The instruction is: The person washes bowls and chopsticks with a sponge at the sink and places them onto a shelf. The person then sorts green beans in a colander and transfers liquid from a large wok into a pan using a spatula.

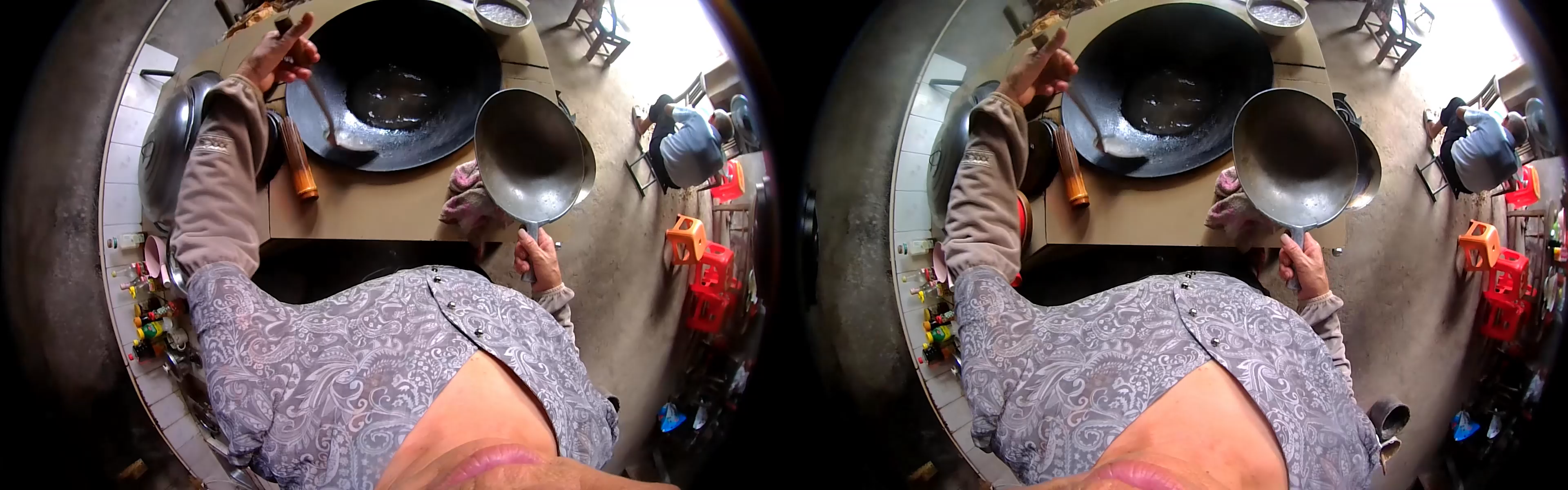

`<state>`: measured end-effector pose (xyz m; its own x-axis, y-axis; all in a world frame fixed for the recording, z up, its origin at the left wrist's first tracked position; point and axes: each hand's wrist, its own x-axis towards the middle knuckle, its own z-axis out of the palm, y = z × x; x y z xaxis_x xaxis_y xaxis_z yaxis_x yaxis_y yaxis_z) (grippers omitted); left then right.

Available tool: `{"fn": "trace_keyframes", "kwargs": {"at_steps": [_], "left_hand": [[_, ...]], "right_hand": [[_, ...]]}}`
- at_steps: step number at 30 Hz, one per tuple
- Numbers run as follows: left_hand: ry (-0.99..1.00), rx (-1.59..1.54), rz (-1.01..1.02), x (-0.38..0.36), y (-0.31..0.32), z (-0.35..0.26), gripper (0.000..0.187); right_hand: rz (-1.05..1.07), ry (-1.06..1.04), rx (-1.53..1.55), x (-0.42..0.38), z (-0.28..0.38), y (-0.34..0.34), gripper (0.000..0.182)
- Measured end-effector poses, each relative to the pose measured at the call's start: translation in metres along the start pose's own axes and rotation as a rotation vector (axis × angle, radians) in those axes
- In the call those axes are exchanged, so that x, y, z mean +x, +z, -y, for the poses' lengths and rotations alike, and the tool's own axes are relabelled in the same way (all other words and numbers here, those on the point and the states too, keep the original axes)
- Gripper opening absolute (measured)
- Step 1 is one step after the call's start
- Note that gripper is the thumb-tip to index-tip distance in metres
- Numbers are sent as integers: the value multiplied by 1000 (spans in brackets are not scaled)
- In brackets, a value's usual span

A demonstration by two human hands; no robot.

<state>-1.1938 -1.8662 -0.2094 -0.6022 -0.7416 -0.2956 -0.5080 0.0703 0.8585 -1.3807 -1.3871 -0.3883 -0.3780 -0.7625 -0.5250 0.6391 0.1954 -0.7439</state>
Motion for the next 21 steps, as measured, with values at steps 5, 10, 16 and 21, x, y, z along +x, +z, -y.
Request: {"fn": "trace_keyframes", "kwargs": {"at_steps": [5, 10, 16, 21], "left_hand": [[-146, -104, 8, 5, 17, 44, 46], [47, -693, -203, 25, 134, 115, 20], [163, -653, -244, 73, 117, 85, 23], [123, 92, -141, 13, 54, -10, 47]], "right_hand": [[4, 12, 12, 2, 1, -11, 19], [-58, 24, 2, 2, 7, -14, 19], [-39, 38, -39, 2, 14, -17, 19], [-27, 39, -57, 6, 20, -18, 19]]}}
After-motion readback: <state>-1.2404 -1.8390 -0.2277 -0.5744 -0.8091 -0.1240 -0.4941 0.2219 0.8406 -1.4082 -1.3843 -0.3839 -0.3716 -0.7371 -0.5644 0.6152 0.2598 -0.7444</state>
